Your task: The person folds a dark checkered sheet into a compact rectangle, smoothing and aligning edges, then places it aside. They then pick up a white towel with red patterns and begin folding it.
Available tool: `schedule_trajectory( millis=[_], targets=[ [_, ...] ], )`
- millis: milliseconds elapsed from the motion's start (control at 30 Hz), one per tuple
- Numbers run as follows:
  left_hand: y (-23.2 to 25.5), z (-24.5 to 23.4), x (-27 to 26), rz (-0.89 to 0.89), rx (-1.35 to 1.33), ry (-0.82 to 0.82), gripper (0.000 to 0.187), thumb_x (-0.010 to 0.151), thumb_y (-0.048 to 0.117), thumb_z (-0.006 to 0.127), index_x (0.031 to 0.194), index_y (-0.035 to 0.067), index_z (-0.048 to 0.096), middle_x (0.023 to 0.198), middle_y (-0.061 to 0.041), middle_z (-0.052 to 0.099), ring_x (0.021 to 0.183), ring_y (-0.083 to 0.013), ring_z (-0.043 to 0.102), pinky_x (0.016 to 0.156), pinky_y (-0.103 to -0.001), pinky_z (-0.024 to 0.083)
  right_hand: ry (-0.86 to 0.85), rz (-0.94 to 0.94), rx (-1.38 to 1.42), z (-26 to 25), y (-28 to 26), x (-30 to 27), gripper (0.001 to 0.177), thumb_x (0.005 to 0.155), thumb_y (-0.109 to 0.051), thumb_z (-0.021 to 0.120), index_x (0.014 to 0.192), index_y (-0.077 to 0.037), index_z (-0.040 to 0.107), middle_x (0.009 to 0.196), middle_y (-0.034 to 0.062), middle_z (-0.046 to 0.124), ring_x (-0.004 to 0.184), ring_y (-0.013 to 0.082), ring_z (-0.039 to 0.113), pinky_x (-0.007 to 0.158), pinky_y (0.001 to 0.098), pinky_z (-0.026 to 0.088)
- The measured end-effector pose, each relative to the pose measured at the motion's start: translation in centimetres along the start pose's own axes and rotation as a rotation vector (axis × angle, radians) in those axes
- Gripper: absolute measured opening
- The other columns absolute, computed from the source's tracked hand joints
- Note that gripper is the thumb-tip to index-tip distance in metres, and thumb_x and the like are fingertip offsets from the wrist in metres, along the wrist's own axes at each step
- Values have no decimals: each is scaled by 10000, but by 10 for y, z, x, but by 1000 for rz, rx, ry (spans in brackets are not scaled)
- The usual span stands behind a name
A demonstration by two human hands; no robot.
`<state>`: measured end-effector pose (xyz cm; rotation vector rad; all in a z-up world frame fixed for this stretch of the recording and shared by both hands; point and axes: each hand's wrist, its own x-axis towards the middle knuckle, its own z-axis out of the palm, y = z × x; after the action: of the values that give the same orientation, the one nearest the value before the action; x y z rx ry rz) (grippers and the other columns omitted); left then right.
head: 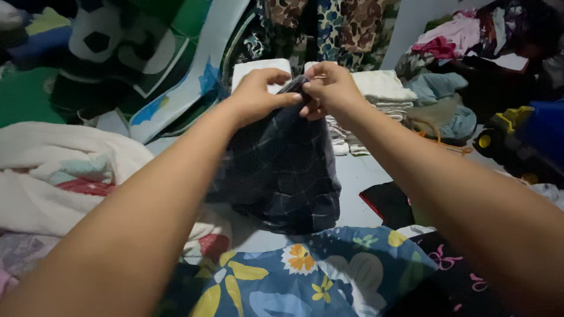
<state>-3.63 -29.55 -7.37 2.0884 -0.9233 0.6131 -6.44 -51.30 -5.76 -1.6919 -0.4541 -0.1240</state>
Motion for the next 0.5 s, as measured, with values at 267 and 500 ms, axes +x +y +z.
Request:
schedule_trajectory(
  millis=[267,500],
  targets=[
    [-1,25,-13,-166,-317,-60,246,905,162,747,1108,24,742,995,-70,787,906,-133,722,820,-281,563,-79,12,-105,9,6,-15,154,988,-91,622,1132,-84,565,815,71,683,546,169,678,452,304,549],
    [-11,31,-22,-117,-203,78,227,948,213,710,1096,43,734,967,-76,786,878,-144,718,805,-304,550,-140,-125,-22,11,28,-18,168,985,-49,651,1117,-79,553,811,44,640,534,132,625,442,286,513]
  ],
)
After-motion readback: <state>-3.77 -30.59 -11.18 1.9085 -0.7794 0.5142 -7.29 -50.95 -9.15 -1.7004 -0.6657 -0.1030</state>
